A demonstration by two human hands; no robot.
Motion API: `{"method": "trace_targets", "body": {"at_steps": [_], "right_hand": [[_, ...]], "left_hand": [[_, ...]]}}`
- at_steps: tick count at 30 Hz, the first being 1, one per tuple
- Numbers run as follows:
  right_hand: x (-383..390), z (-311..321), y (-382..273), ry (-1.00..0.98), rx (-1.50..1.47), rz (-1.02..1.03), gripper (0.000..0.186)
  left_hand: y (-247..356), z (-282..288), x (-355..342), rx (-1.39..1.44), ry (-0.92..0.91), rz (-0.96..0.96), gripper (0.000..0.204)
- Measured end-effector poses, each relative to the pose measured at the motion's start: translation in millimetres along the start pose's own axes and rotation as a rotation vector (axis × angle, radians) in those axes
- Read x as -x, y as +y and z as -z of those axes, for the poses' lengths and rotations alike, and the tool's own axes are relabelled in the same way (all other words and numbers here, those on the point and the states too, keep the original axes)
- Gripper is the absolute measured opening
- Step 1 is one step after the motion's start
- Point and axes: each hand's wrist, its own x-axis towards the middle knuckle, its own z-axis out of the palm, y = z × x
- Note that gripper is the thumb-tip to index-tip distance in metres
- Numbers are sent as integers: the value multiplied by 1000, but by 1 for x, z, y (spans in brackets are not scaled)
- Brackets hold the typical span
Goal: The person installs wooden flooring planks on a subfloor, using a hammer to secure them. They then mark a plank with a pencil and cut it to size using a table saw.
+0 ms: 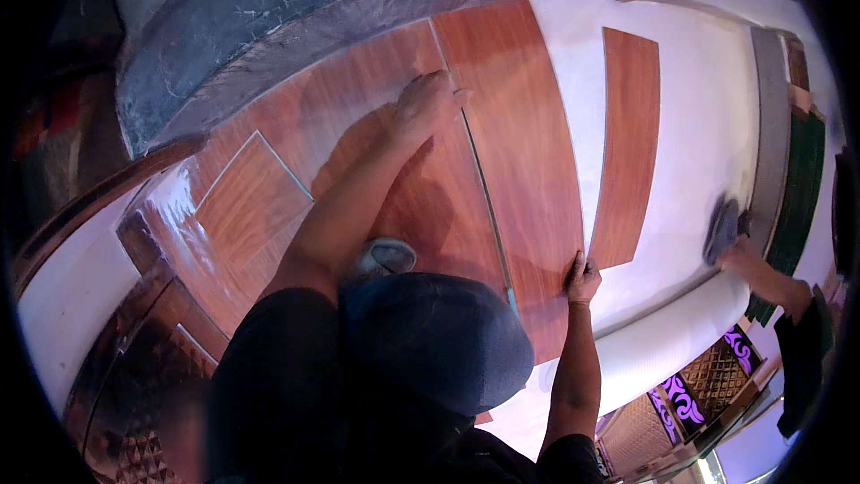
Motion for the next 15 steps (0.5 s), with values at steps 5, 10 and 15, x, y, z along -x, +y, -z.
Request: {"method": "trace_targets", "body": {"at_steps": [5, 10, 15], "right_hand": [[3, 3, -6, 0, -45, -25, 63], [3, -3, -2, 28, 31, 47, 63], [-1, -6, -7, -10, 12, 43, 64]], "left_hand": [[4, 13, -2, -80, -94, 1, 53], [8, 23, -3, 70, -217, 66, 49], [13, 33, 5, 206, -221, 68, 44]]}}
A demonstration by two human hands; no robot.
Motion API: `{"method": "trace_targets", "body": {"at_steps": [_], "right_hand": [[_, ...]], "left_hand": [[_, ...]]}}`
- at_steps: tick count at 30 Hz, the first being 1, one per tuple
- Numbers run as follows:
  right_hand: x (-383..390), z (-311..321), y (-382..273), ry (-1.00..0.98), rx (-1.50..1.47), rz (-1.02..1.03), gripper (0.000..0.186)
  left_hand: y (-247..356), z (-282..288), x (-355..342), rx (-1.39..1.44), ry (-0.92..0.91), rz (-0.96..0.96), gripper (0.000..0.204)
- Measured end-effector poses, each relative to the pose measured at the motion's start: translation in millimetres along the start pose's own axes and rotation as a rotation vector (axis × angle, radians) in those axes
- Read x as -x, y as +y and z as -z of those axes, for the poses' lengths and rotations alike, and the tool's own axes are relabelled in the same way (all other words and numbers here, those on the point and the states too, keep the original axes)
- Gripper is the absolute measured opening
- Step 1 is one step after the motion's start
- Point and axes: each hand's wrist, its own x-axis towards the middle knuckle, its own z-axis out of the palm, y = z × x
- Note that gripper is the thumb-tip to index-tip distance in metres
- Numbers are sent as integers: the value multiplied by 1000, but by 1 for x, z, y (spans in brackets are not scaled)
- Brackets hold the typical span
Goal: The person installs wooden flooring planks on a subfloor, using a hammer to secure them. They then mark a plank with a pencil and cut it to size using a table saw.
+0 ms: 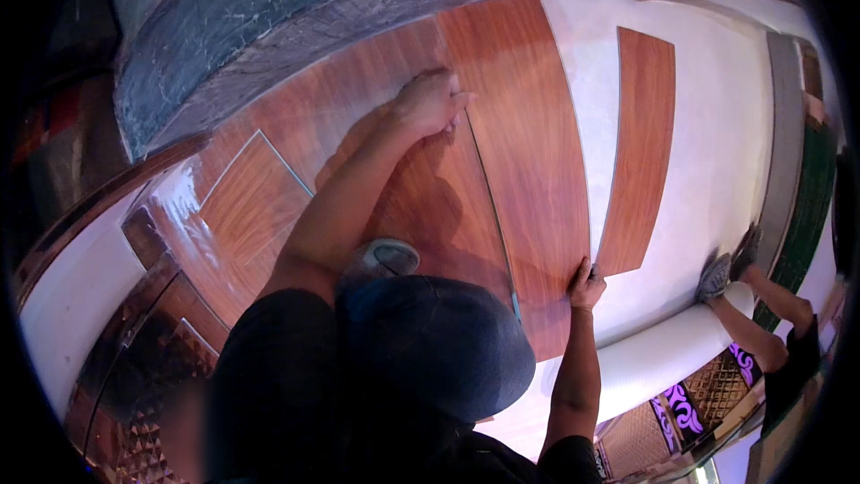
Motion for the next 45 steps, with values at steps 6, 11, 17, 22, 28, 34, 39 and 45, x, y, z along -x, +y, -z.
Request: {"method": "trace_targets", "body": {"at_steps": [6, 11, 17, 22, 28, 34, 39, 45], "right_hand": [[-3, -7, 10, -2, 47, -2, 65], [-5, -12, 11, 40, 30, 55, 65], [-11, -26, 23, 41, -23, 89, 60], [-12, -27, 33, 11, -17, 82, 58], [-5, -17, 15, 22, 93, 86, 60], [7, -12, 8, 34, 173, 74, 55], [11, -17, 9, 59, 192, 69, 50], [27, -6, 6, 36, 121, 27, 40]], "left_hand": [[-1, -1, -4, -66, -6, 0, 44], [1, -1, -4, -51, -38, 61, 43], [-22, -10, -20, -235, 1, -121, 42], [-17, -11, -19, -351, 26, -199, 34], [14, -8, -6, -451, 1, -91, 30], [78, -117, -73, -700, 466, -1062, 15], [90, -128, -105, -675, -78, -1246, 13], [86, -161, -118, -810, -32, -1360, 16]]}}
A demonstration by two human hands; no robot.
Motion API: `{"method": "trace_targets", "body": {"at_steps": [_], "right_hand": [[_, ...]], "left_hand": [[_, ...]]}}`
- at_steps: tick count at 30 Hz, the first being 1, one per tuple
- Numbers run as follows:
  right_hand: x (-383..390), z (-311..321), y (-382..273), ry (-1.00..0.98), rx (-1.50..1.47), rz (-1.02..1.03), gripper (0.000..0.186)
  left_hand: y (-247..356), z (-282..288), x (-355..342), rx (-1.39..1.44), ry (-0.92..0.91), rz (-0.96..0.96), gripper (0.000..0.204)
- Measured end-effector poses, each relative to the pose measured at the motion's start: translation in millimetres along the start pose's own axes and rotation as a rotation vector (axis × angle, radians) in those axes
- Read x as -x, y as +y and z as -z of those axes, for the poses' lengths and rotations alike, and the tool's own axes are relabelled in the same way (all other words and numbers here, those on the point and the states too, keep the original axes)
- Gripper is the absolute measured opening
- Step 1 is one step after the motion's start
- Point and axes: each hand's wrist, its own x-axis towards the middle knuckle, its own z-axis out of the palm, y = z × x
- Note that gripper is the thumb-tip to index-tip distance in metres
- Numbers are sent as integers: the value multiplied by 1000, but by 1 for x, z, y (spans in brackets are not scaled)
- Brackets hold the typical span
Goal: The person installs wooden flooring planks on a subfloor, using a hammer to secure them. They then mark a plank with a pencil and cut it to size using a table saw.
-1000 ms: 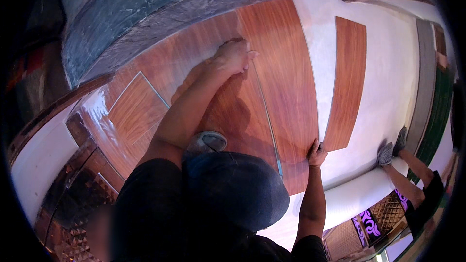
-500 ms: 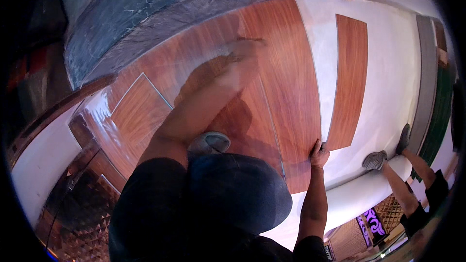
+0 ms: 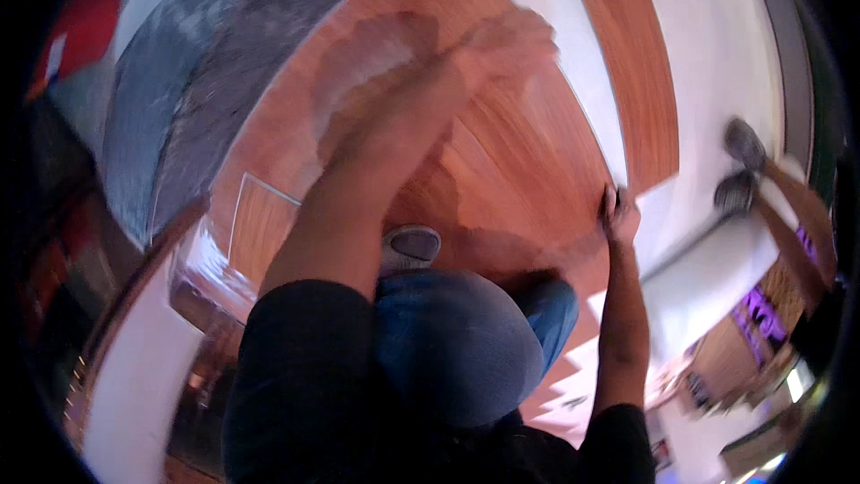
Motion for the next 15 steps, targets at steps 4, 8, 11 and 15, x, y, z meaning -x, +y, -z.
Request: {"method": "trace_targets", "body": {"at_steps": [4, 8, 11, 15], "right_hand": [[27, 20, 28, -68, -62, -121, 44], [67, 18, 72, -55, 20, -338, 50], [68, -1, 62, 166, -41, -285, 45], [66, -20, 50, 235, -5, -347, 41]], "left_hand": [[-33, -22, 17, 157, -216, 224, 22], [-45, -20, 29, 85, 144, -51, 23], [-46, -19, 16, -61, -62, 104, 25], [-41, -10, 2, -64, -22, 17, 29]]}}
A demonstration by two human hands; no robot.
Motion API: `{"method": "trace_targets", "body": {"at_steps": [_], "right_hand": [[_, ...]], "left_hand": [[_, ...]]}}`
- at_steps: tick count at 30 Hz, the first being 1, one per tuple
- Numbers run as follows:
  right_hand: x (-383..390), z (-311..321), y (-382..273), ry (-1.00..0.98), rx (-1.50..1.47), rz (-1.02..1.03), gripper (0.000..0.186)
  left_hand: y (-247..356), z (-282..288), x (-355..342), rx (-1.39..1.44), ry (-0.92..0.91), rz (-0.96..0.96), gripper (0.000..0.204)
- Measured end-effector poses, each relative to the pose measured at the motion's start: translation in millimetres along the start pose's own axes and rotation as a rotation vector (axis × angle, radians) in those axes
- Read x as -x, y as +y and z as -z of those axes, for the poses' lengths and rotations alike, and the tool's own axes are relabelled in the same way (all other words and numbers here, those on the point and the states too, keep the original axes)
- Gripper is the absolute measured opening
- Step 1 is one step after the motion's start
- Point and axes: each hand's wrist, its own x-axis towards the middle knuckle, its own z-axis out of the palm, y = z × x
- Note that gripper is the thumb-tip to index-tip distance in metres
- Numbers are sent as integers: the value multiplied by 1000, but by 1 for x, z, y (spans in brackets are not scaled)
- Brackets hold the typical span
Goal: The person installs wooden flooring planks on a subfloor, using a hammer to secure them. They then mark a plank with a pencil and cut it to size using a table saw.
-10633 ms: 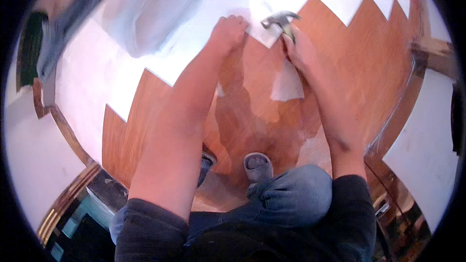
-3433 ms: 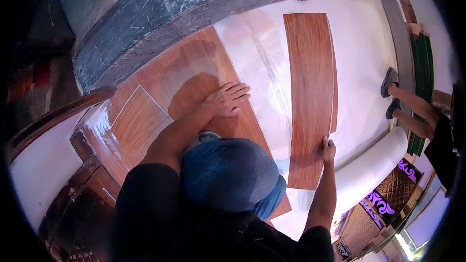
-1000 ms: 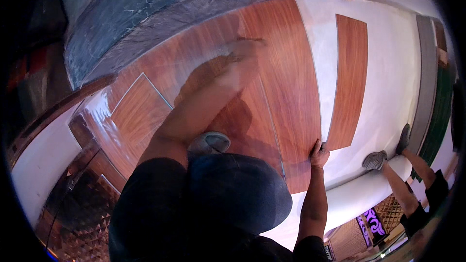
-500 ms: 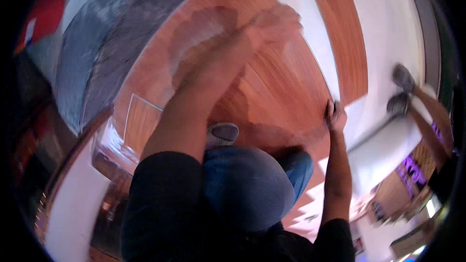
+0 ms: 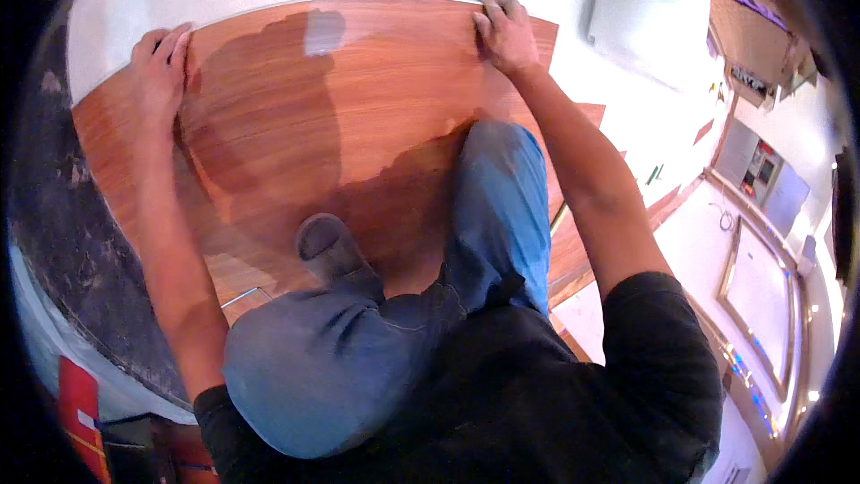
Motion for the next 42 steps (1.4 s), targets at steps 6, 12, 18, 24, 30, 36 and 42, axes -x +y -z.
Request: {"method": "trace_targets", "body": {"at_steps": [6, 12, 18, 24, 30, 36, 42], "right_hand": [[10, -32, -14, 198, 147, -150, 41], [-3, 0, -37, 62, -112, -187, 40], [2, 14, -35, -253, 121, -157, 53], [-157, 33, -98, 108, -11, 303, 73], [-306, 10, -162, -69, 128, 244, 83], [-368, 24, -140, -606, -489, 32, 58], [-339, 52, -138, -192, -185, 193, 51]], "left_hand": [[7, -8, -1, 43, -138, 70, 27], [14, 21, -11, 4, -153, 28, 19], [50, 24, 19, 95, -300, 268, 41], [38, 69, 70, -116, -107, 668, 66], [21, 70, 85, -167, 32, 719, 64], [24, 66, 88, 7, 34, 844, 64], [20, 70, 89, 30, 61, 878, 59]]}}
